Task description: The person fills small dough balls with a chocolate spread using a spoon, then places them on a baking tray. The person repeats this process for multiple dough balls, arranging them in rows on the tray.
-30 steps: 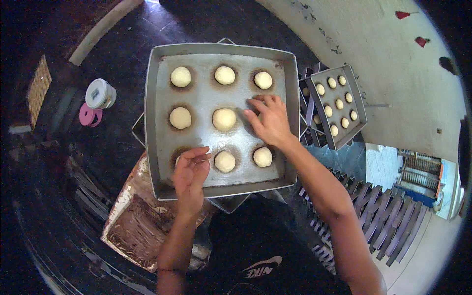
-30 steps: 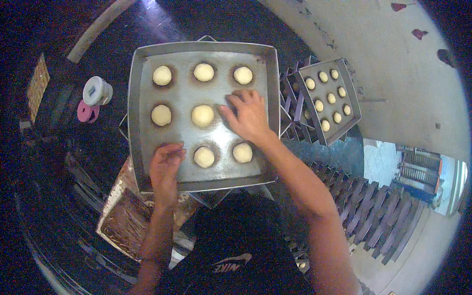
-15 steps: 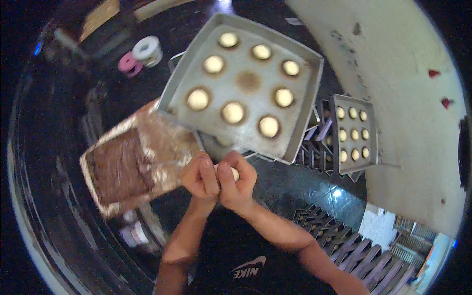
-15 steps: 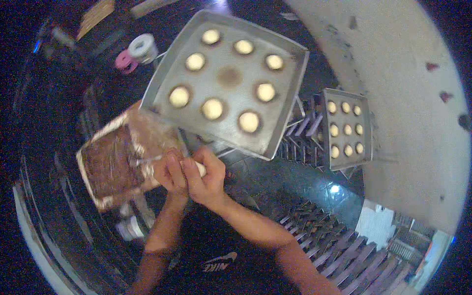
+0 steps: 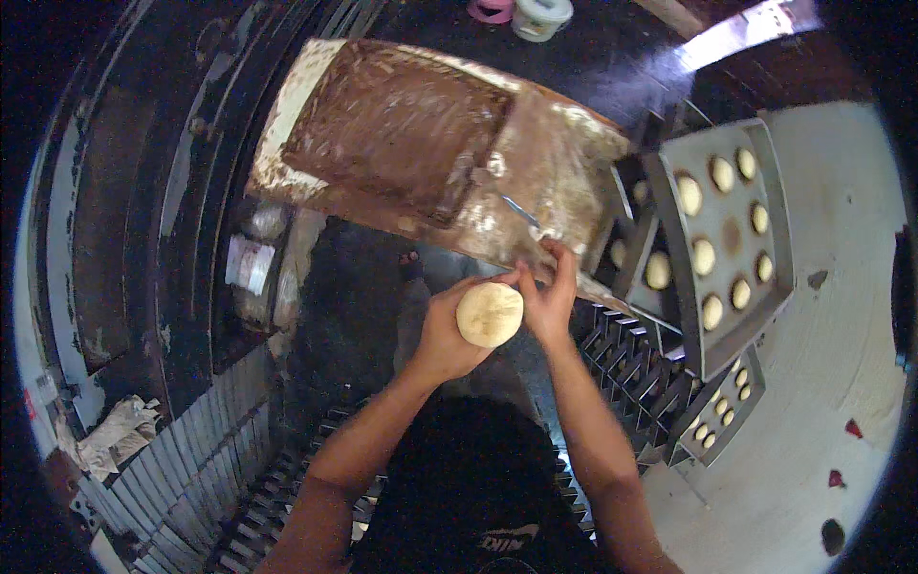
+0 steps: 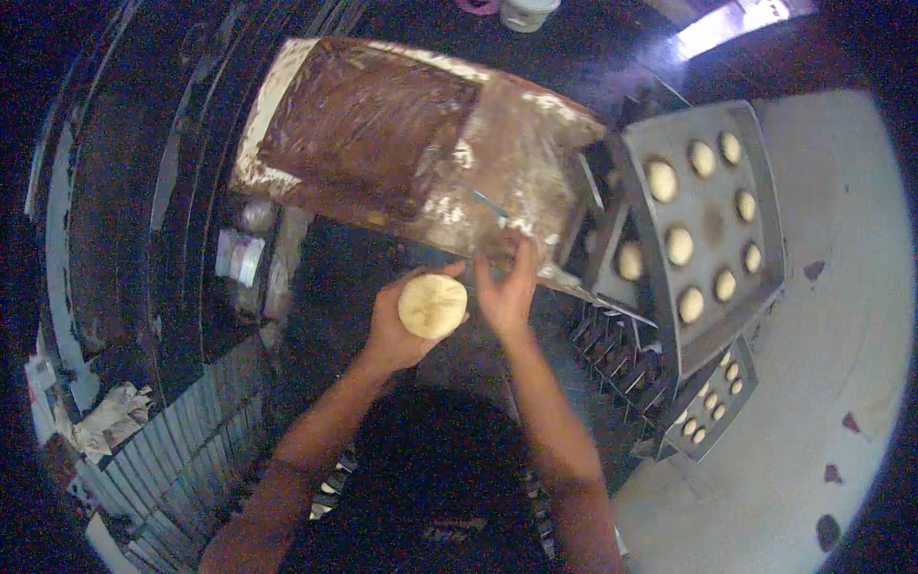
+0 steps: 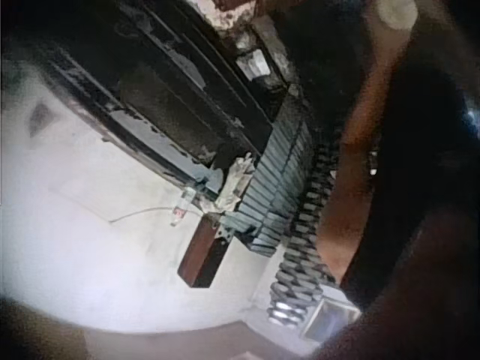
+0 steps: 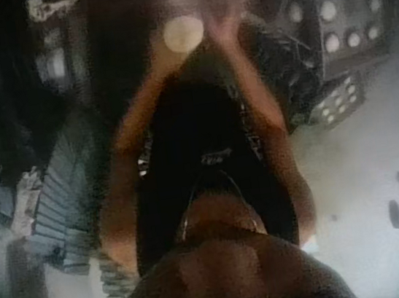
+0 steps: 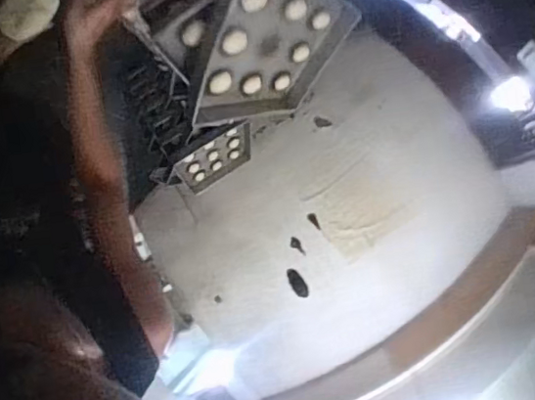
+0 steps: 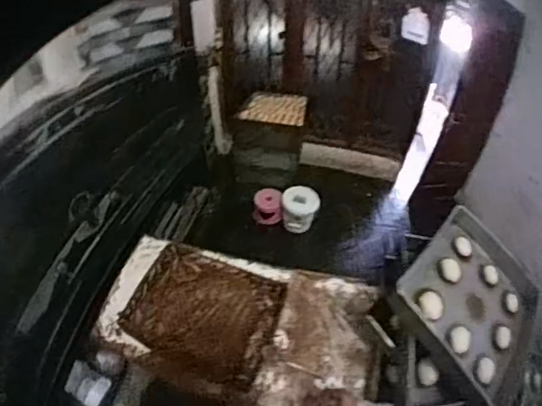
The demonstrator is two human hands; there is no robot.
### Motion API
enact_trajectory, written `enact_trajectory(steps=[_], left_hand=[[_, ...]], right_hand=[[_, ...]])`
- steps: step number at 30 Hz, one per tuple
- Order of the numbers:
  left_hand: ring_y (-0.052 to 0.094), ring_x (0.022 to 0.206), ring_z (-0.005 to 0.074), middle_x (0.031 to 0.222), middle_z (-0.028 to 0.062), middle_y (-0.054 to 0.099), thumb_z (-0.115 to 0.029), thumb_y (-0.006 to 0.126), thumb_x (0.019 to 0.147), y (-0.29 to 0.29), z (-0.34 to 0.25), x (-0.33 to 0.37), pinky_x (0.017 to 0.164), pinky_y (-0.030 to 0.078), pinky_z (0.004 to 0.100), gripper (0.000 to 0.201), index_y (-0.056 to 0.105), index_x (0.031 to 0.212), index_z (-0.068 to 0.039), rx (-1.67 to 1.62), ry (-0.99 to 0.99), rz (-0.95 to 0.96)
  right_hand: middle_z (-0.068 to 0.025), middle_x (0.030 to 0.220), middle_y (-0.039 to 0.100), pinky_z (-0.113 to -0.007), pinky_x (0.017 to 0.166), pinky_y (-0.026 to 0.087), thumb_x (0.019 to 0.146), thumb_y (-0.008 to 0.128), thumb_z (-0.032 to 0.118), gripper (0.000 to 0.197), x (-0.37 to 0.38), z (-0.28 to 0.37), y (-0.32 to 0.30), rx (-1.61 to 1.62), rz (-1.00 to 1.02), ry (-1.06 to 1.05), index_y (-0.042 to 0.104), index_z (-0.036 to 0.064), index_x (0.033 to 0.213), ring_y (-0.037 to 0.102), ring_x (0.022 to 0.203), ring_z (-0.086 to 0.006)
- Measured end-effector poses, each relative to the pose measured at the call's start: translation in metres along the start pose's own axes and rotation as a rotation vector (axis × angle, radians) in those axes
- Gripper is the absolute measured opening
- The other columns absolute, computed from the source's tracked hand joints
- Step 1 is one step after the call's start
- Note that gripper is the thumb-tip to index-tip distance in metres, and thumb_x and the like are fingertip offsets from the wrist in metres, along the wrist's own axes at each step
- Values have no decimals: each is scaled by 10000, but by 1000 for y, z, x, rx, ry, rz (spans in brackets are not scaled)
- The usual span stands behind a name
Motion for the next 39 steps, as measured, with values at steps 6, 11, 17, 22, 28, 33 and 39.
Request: enact_trajectory(steps=[6,11,17,22,28,33,39], left_hand=[[703,1101,221,1222,124,729,18,855,692,-133,42,15,975,550,353,533,691,1198,-21,35,-58,-43],[688,1089,328,1173,134,701,51,803,680,-238,64,14,945,549,399,577,646,1223,-67,249,-194,-157],[704,1057,323,1160,144,707,70,804,660,-292,50,50,913,564,390,612,662,1238,-73,359,-69,-154],[721,1050,280,1170,142,724,86,804,659,-306,57,53,913,570,364,602,687,1229,-68,213,-91,-312],[708,1056,270,1148,126,706,74,811,680,-308,55,55,931,553,354,552,680,1202,-49,234,-53,-345],[672,1088,229,1187,115,657,33,843,711,-312,63,74,965,531,345,532,648,1198,-54,181,13,-462],[646,1099,159,1182,72,669,0,867,740,-298,-7,107,972,524,331,519,634,1203,-37,-239,-92,-297]], right_hand=[[-181,1109,673,-408,921,532,895,706,25,368,67,-68,83,-372,73,-225,642,5,1257,666,1023,-348],[-173,926,683,-408,755,566,871,678,-34,310,61,43,128,-530,300,-305,726,27,1171,692,824,-349],[-173,974,695,-465,723,584,761,713,10,391,124,105,225,-698,707,-467,740,86,1144,700,847,-393],[-171,1025,696,-478,752,586,788,685,2,262,142,100,246,-703,790,-400,728,59,1040,699,866,-404],[-171,1022,716,-512,819,573,854,749,154,223,134,94,268,-556,775,-305,730,62,1056,694,925,-416],[-135,911,726,-357,729,545,970,686,90,143,123,121,279,-15,796,-143,754,23,1076,691,793,-259],[-128,923,695,-396,677,532,899,702,20,175,116,230,243,164,672,-521,760,39,1064,658,777,-291]])
Point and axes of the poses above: each hand's wrist, its own x-axis towards the middle knuckle, its own y-axis out of the palm, z = x × y, the point moved 1 cm from there along x, towards the middle knuckle
